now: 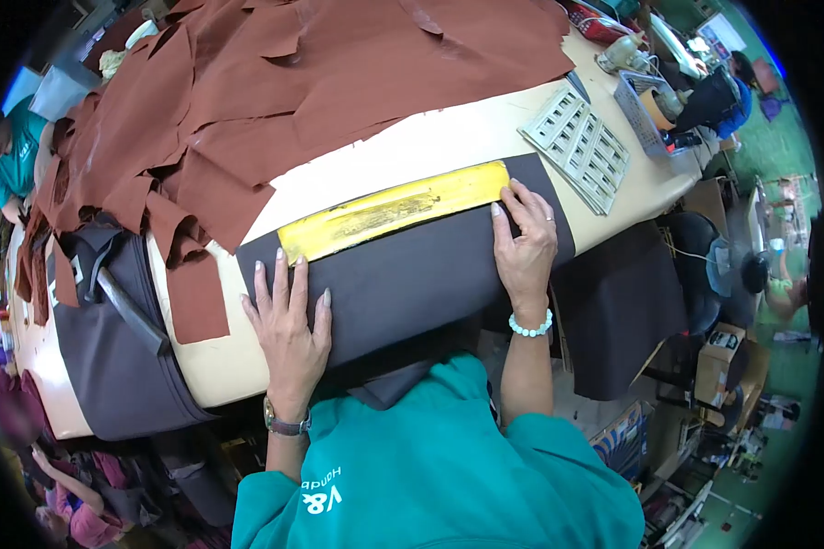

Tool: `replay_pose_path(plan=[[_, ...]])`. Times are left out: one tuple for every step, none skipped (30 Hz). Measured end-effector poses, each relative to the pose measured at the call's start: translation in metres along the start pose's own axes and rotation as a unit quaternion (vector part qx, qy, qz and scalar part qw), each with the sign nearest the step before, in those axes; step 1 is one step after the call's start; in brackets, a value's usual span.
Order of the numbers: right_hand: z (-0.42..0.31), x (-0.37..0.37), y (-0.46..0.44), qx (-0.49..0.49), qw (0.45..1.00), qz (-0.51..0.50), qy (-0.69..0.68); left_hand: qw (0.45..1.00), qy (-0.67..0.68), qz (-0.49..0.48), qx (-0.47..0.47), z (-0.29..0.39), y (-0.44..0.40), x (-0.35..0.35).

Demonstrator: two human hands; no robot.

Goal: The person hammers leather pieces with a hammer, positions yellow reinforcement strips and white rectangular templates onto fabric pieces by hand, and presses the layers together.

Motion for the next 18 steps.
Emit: replay_pose_path(plan=[[0.0,0.0,0.0,0.0,1.0,-0.001,0.002,1.0,0.007,0.0,-0.006,0.0,0.0,0.0],[-0.001,0.0,0.0,0.001,1.0,-0.003,0.004,1.0,0.005,0.0,-0.006,0.001,-0.001,0.0],[-0.001,0.0,0.0,0.003,1.0,-0.004,0.006,1.0,0.003,0.0,-0.006,0.002,-0.001,0.001],[-0.002,0.0,-0.001,0.004,1.0,-0.006,0.009,1.0,0.001,0.001,-0.007,0.003,-0.002,0.001],[-0.004,0.001,-0.002,0.009,1.0,-0.008,0.014,1.0,-0.017,0.003,-0.019,0.005,-0.003,0.003],[-0.006,0.001,-0.003,0.016,1.0,-0.009,0.02,0.999,-0.035,0.006,-0.03,0.008,-0.006,0.006],[-0.007,0.001,-0.005,0.023,0.999,-0.011,0.026,0.998,-0.052,0.009,-0.041,0.01,-0.008,0.009],[-0.007,0.002,-0.005,0.027,0.999,-0.005,0.026,0.998,-0.049,0.004,-0.05,0.012,-0.01,0.01],[-0.007,0.002,-0.004,0.031,0.999,-0.001,0.026,0.997,-0.047,-0.002,-0.057,0.012,-0.012,0.011],[-0.007,0.002,-0.003,0.035,0.999,0.003,0.025,0.997,-0.045,-0.008,-0.065,0.013,-0.013,0.01],[-0.008,0.003,-0.004,0.041,0.999,0.006,0.024,0.997,-0.046,-0.004,-0.069,0.013,-0.015,0.01],[-0.008,0.003,-0.004,0.039,0.999,0.01,0.019,0.996,-0.047,-0.002,-0.074,0.013,-0.016,0.01],[-0.008,0.004,-0.003,0.036,0.999,0.014,0.016,0.996,-0.047,-0.001,-0.08,0.014,-0.017,0.009],[-0.008,0.004,-0.003,0.034,0.999,0.017,0.013,0.996,-0.046,0.003,-0.08,0.014,-0.017,0.008],[-0.008,0.004,-0.002,0.032,0.999,0.016,0.011,0.996,-0.045,0.007,-0.08,0.014,-0.018,0.007],[-0.008,0.004,-0.003,0.031,0.999,0.016,0.01,0.996,-0.044,0.012,-0.079,0.015,-0.019,0.007],[-0.008,0.004,-0.003,0.03,0.999,0.017,0.009,0.995,-0.056,0.016,-0.084,0.018,-0.02,0.007],[-0.008,0.004,-0.003,0.031,0.999,0.015,0.01,0.993,-0.068,0.021,-0.089,0.023,-0.022,0.008]])
Point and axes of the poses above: each hand's wrist, its own y-axis away from the middle knuckle, its own x-axis out of the back of the hand, z = x × y, the point moved 6 cm from there along -y, towards the middle knuckle, and after that the axes turned 9 degrees about z, right-handed, at the moved point
